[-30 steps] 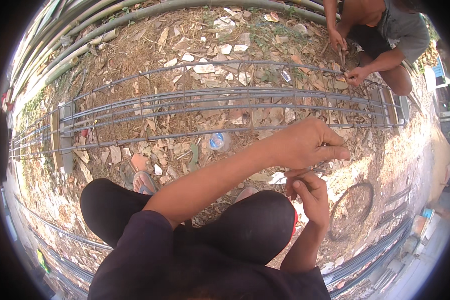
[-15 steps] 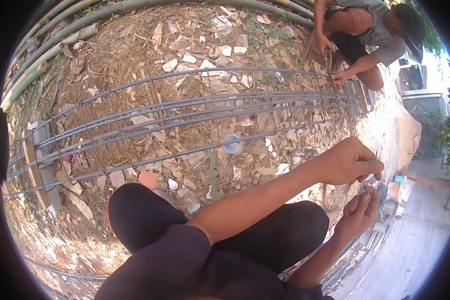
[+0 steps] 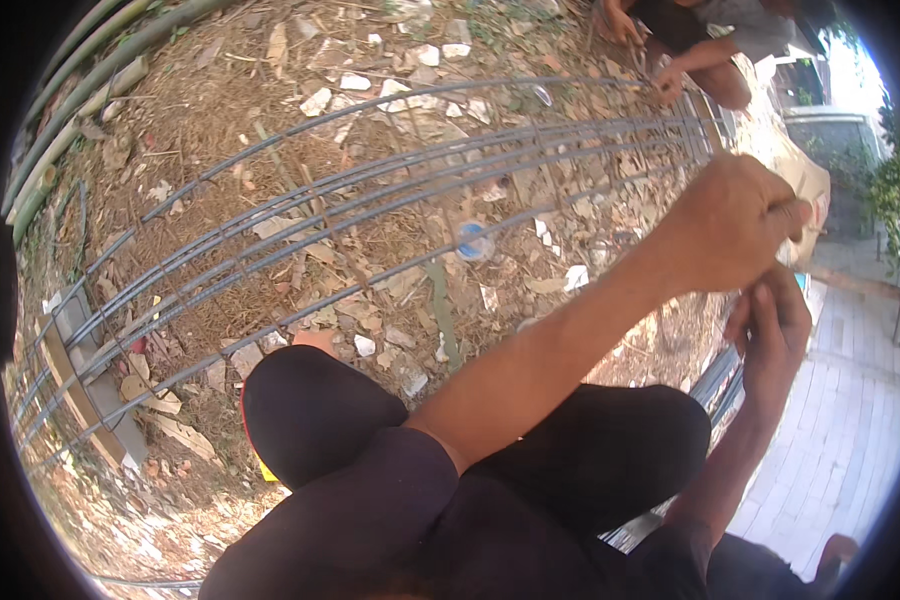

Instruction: The person assembles a metal frame by hand and with pliers, securing wire ties at the intersections of the rebar rods.

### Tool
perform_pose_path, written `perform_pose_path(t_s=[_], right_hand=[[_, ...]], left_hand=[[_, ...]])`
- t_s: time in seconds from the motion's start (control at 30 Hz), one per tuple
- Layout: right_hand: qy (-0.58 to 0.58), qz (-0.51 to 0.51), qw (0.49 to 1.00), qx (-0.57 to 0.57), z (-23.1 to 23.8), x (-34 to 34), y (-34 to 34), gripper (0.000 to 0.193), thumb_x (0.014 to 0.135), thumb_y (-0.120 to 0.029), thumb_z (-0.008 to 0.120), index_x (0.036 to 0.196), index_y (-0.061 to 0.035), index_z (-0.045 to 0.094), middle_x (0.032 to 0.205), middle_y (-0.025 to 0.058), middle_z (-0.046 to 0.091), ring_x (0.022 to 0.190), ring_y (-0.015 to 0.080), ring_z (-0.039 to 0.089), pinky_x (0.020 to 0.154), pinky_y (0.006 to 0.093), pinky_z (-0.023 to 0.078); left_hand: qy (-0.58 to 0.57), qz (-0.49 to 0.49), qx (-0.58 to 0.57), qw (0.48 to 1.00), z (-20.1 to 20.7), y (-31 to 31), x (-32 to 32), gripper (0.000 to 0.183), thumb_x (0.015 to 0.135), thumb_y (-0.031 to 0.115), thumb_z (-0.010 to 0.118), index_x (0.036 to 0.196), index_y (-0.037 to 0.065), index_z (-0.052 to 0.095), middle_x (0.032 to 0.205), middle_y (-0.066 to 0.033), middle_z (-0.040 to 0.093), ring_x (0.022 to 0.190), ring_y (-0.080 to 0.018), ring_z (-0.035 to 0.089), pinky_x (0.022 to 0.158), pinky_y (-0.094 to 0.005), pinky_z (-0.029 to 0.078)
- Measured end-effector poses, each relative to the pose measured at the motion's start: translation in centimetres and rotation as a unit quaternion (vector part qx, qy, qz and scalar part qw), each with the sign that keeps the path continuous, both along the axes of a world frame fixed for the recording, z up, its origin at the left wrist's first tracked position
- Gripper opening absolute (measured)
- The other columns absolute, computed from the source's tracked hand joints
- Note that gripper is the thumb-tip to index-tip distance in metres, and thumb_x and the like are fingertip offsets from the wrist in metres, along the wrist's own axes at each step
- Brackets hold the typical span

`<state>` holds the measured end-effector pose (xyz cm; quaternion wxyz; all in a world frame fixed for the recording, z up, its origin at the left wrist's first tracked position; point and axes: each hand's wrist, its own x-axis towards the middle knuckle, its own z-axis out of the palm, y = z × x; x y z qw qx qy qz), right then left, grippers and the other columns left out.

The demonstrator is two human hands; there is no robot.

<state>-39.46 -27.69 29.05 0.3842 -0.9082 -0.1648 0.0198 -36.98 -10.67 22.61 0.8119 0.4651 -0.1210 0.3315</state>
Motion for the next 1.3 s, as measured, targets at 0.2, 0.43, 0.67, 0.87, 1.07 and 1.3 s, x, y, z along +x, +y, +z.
perform_pose_path(t_s=[0.2, 0.43, 0.67, 0.87, 1.07, 1.3], right_hand=[[0.152, 0.033, 0.978, 0.137, -5.8, 2.4, -0.8, 0.027, 0.101, -0.013, 0.053, 0.120, -0.0003, 0.066, 0.063, -0.0066, 0.044, 0.052, 0.0011, 0.032, 0.048, 0.0193, 0.022], [0.212, 0.095, 0.972, -0.027, -24.5, 4.0, -7.3, 0.025, 0.095, -0.015, 0.059, 0.112, -0.0023, 0.074, 0.103, 0.0163, 0.075, 0.091, 0.0259, 0.069, 0.086, 0.0388, 0.052], [0.144, 0.126, 0.981, 0.009, -31.4, 6.3, -2.6, 0.027, 0.092, -0.017, 0.058, 0.111, -0.0060, 0.074, 0.102, 0.0187, 0.074, 0.093, 0.0376, 0.070, 0.086, 0.0432, 0.054], [0.122, 0.073, 0.988, 0.065, -32.5, 7.8, -1.9, 0.026, 0.092, -0.019, 0.060, 0.110, -0.0097, 0.075, 0.098, 0.0193, 0.073, 0.091, 0.0385, 0.069, 0.084, 0.0456, 0.054], [0.148, 0.045, 0.988, 0.024, -31.4, 8.0, -1.2, 0.025, 0.093, -0.018, 0.058, 0.111, -0.0112, 0.075, 0.098, 0.0170, 0.073, 0.086, 0.0372, 0.070, 0.078, 0.0440, 0.055], [0.077, 0.036, 0.996, 0.006, -30.8, 7.7, -1.1, 0.023, 0.093, -0.019, 0.059, 0.109, -0.0152, 0.075, 0.088, 0.0181, 0.072, 0.079, 0.0386, 0.069, 0.071, 0.0472, 0.055]], left_hand=[[0.196, -0.100, 0.274, 0.936, -4.7, 4.4, 1.2, 0.040, 0.095, 0.042, 0.065, 0.095, 0.004, 0.077, 0.073, -0.0052, 0.069, 0.063, -0.0130, 0.060, 0.060, -0.0317, 0.048], [0.489, -0.129, 0.358, 0.785, -17.8, 8.5, 1.9, 0.042, 0.094, 0.040, 0.069, 0.104, -0.001, 0.073, 0.085, -0.0065, 0.071, 0.073, -0.0142, 0.061, 0.067, -0.0320, 0.050], [0.533, -0.010, 0.390, 0.751, -21.8, 2.6, 2.3, 0.044, 0.084, 0.039, 0.081, 0.102, -0.001, 0.075, 0.088, -0.0138, 0.074, 0.077, -0.0212, 0.069, 0.071, -0.0357, 0.053], [0.556, 0.038, 0.371, 0.743, -21.9, -0.3, 3.2, 0.041, 0.082, 0.037, 0.083, 0.095, -0.001, 0.076, 0.077, -0.0102, 0.073, 0.067, -0.0170, 0.064, 0.064, -0.0328, 0.050], [0.547, 0.024, 0.331, 0.769, -23.7, -0.4, 3.1, 0.041, 0.081, 0.038, 0.084, 0.088, -0.002, 0.077, 0.075, -0.0101, 0.073, 0.067, -0.0162, 0.065, 0.065, -0.0316, 0.050], [0.585, 0.027, 0.305, 0.751, -23.3, -0.8, 3.7, 0.040, 0.083, 0.037, 0.082, 0.093, -0.001, 0.079, 0.078, -0.0089, 0.074, 0.067, -0.0144, 0.066, 0.063, -0.0304, 0.049]])
